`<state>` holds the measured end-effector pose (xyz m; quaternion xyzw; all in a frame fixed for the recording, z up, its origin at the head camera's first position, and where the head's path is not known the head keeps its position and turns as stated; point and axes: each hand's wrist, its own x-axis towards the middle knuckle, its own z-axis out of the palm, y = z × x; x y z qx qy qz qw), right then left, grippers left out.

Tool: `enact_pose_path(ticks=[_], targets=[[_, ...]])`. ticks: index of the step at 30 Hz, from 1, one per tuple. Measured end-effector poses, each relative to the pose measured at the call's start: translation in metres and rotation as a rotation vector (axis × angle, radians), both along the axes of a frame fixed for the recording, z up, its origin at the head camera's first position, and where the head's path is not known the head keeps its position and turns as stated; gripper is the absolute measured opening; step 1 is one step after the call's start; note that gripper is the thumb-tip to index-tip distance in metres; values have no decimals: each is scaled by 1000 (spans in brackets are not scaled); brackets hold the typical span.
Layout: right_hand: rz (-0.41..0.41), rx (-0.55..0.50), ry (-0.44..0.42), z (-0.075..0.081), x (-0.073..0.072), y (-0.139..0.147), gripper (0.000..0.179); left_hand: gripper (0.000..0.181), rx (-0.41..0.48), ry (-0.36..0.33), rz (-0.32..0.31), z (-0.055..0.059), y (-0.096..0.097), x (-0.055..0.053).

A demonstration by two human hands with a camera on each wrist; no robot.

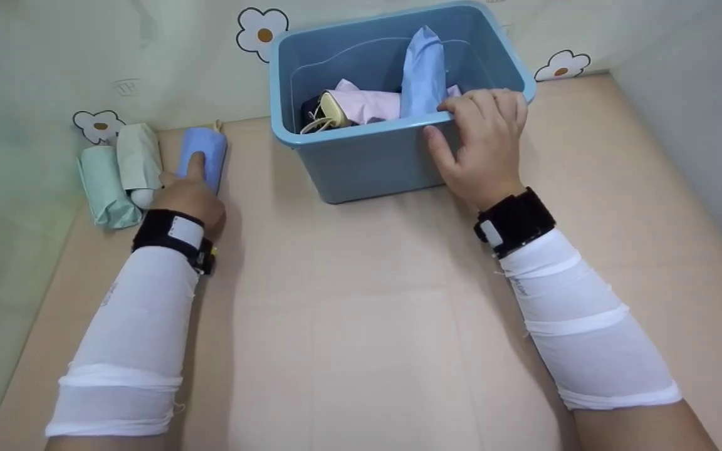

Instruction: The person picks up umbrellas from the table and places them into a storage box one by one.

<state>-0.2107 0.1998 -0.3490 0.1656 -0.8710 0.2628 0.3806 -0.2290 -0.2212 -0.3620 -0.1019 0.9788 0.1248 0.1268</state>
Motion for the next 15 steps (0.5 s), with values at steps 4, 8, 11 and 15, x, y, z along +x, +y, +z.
enact_pose_path(ticks=[4, 8, 11, 15], targets=[[0, -1, 5, 0, 0, 0, 48, 97, 7, -39, -24, 2, -2, -1], [1, -1, 3, 0, 0, 0, 48, 93, 29, -59, -26, 1, -9, -4], [1, -3, 12, 0, 0, 0, 47, 91, 37, -39, -21, -1, -13, -6], [3, -6, 27, -1, -1, 1, 46, 83, 45, 17, -12, -2, -13, -4]])
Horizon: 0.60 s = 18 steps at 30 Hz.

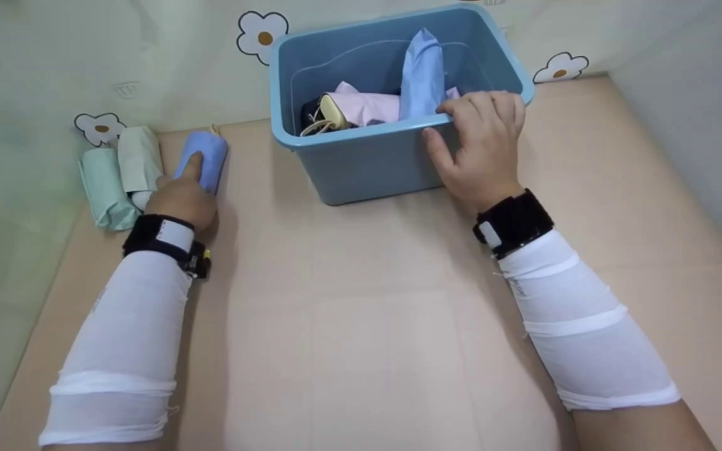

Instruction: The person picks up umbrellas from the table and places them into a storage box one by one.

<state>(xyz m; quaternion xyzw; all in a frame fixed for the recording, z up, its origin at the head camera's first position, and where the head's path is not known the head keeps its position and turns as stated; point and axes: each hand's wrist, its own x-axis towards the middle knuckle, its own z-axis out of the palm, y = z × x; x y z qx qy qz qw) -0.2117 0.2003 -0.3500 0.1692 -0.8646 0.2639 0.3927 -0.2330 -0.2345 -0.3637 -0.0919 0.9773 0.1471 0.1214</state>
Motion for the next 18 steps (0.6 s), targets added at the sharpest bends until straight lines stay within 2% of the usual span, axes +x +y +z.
enact_pose_path(ticks=[4, 10, 18], targets=[[2, 3, -2, 0, 0, 0, 47, 76, 1, 58, 6, 2, 3, 4], [0, 10, -23, 0, 1, 0, 48, 73, 43, 192, 5, 11, 11, 9], [-8, 13, -30, 1, 2, 0, 48, 72, 171, 366, 38, 37, 31, 16]])
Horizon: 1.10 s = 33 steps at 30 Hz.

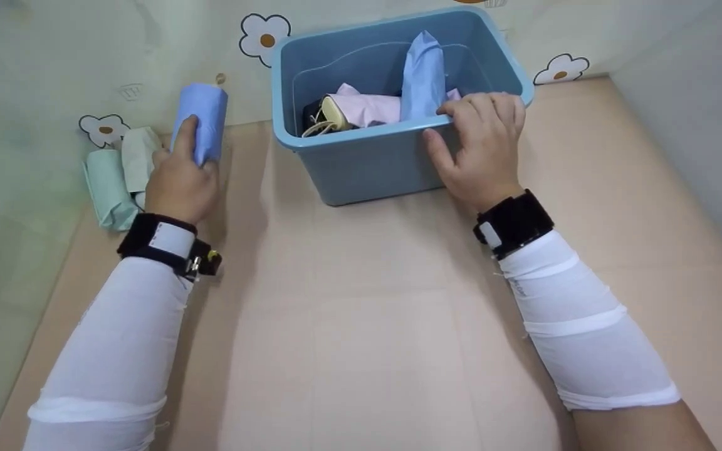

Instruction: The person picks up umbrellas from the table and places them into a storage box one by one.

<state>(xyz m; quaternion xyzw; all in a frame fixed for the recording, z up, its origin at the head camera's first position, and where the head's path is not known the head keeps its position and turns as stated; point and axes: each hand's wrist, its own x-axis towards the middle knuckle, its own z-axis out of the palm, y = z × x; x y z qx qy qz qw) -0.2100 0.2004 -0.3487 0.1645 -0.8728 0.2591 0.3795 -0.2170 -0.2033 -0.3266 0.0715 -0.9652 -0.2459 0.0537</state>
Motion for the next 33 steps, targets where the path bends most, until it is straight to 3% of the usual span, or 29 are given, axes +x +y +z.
enact_pose_path(ticks=[7, 16, 23, 29, 33], targets=[[5, -8, 16, -1, -1, 1, 47, 67, 61, 105, -19, 17, 26, 7], [8, -8, 25, -1, -2, 0, 47, 65, 136, 245, -70, 39, 51, 8], [-10, 14, -4, 0, -1, 2, 48, 65, 140, 245, -152, 59, 86, 11], [-13, 16, -8, 0, -1, 2, 48, 64, 84, 264, -251, 64, 118, 7], [-23, 35, -13, 0, -1, 2, 48, 62, 26, 267, -283, 66, 132, 2]])
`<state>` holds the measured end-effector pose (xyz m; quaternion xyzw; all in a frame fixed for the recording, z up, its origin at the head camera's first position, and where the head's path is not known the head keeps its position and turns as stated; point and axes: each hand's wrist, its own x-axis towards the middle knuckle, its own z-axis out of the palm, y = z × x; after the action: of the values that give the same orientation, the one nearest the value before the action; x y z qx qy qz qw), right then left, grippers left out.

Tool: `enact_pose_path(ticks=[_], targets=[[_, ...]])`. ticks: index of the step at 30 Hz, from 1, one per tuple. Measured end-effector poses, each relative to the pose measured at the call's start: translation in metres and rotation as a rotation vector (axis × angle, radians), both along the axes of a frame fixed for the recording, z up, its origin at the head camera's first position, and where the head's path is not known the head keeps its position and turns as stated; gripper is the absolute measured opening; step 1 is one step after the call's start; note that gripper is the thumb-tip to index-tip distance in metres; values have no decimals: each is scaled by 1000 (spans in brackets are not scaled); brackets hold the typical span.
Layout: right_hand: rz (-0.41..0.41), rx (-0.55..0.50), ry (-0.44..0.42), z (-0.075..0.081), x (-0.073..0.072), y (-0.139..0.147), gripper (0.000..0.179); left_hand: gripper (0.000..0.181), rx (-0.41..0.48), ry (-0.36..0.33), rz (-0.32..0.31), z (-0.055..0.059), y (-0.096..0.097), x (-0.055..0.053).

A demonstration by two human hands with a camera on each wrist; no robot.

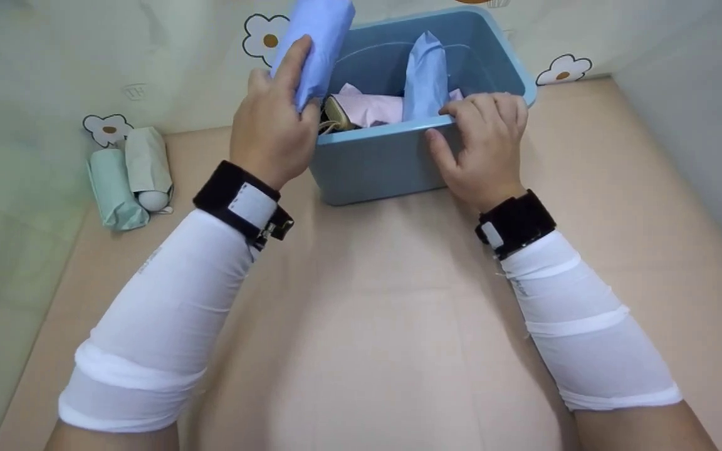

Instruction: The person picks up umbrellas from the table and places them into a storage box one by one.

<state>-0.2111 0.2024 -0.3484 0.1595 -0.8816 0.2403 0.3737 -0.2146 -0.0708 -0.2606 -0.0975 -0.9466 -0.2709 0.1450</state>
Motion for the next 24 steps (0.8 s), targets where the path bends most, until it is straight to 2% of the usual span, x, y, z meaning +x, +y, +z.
enact_pose_path(ticks=[6, 11, 15, 24], targets=[[11, -28, 13, -1, 0, -2, 49, 62, -140, -4, -7, -4, 16, -6], [24, -30, 8, -1, -1, -5, 50, 62, -245, -5, -15, -5, 19, -8], [24, -27, 7, -1, -1, -5, 50, 65, -285, -66, -31, -1, 21, -9], [14, -3, 1, -2, -2, -3, 48, 68, -333, -252, -49, 9, 23, -12]])
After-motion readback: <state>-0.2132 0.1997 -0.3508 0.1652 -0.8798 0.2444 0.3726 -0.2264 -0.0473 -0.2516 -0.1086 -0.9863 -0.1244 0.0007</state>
